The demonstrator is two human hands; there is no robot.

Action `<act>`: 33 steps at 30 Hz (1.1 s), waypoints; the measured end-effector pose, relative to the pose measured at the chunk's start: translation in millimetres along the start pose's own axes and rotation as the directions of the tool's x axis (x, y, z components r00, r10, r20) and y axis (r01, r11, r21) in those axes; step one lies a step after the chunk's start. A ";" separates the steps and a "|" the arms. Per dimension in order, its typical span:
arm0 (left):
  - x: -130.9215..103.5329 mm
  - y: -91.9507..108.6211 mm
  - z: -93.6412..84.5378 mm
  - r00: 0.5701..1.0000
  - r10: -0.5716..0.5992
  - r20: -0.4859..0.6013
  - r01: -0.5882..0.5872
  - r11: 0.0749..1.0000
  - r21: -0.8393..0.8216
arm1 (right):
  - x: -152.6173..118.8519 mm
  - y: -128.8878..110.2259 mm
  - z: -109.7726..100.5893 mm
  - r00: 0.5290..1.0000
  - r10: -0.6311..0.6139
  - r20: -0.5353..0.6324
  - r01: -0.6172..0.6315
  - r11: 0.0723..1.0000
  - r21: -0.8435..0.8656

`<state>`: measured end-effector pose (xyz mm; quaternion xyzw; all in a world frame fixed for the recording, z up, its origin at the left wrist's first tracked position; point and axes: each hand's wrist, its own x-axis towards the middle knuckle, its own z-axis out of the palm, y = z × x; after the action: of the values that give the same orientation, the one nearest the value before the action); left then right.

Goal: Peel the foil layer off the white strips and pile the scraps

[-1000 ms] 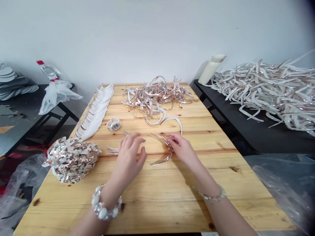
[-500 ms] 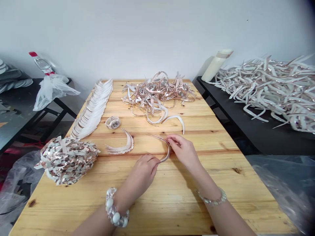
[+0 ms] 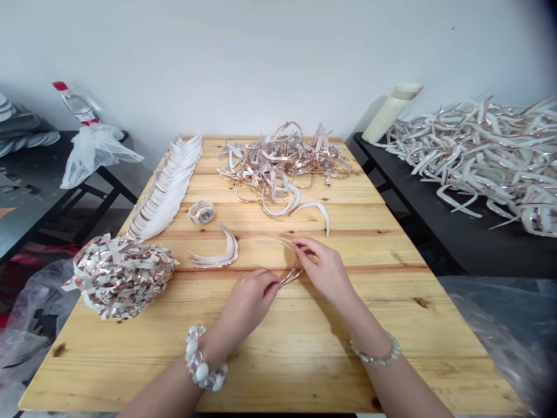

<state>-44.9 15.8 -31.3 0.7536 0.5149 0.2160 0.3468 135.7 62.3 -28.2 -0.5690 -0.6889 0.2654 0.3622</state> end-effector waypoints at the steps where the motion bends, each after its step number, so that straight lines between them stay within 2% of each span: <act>1: 0.1 -0.1 0.1 1.000 0.002 0.003 -0.002 1.000 0.003 | -0.3 -1.4 -0.6 1.000 -0.010 -0.010 0.010 1.000 -0.011; 8: -2.3 3.6 -0.6 0.988 0.155 -0.005 -0.154 0.986 0.068 | -2.6 -1.9 -0.5 0.993 -0.045 -0.107 0.043 0.999 -0.026; 14: -1.1 4.5 -4.3 0.988 0.155 0.011 -0.155 0.970 0.190 | -4.4 -7.6 -1.1 0.985 0.097 -0.142 -0.073 0.984 0.162; 19: -1.4 3.6 -4.7 0.986 0.168 0.016 -0.167 0.958 0.234 | -4.4 -8.5 0.3 0.973 0.155 -0.171 -0.120 0.973 0.197; 21: -2.4 2.3 -3.5 0.986 0.166 -0.001 -0.161 0.956 0.244 | -2.9 -8.8 0.1 0.957 0.247 -0.150 -0.185 0.923 0.337; 23: -3.3 0.8 -2.2 0.987 0.154 -0.039 -0.142 0.963 0.227 | -1.0 -10.7 -0.8 0.934 0.350 -0.078 -0.255 0.802 0.540; 25: -3.9 -0.4 -1.1 0.986 0.145 -0.087 -0.127 0.975 0.185 | 0.2 -14.3 -1.6 0.913 0.402 0.071 -0.337 0.644 0.687; 28: -3.8 -0.9 -0.6 0.981 0.114 -0.156 -0.091 0.985 0.145 | -1.2 -20.3 -0.6 0.893 0.344 0.292 -0.432 0.466 0.772; 30: -3.1 -0.9 -1.1 0.981 0.079 -0.179 -0.054 0.989 0.140 | -4.5 -22.9 1.2 0.898 0.253 0.361 -0.438 0.417 0.796; 33: -1.7 -1.5 -2.7 0.982 0.022 -0.186 0.000 0.993 0.121 | -10.1 -24.2 2.2 0.888 0.124 0.444 -0.447 0.460 0.767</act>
<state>-48.3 15.4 -30.6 0.7523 0.5531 0.2563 0.2497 120.6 47.5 -12.7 -0.3728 -0.4102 0.7162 0.4241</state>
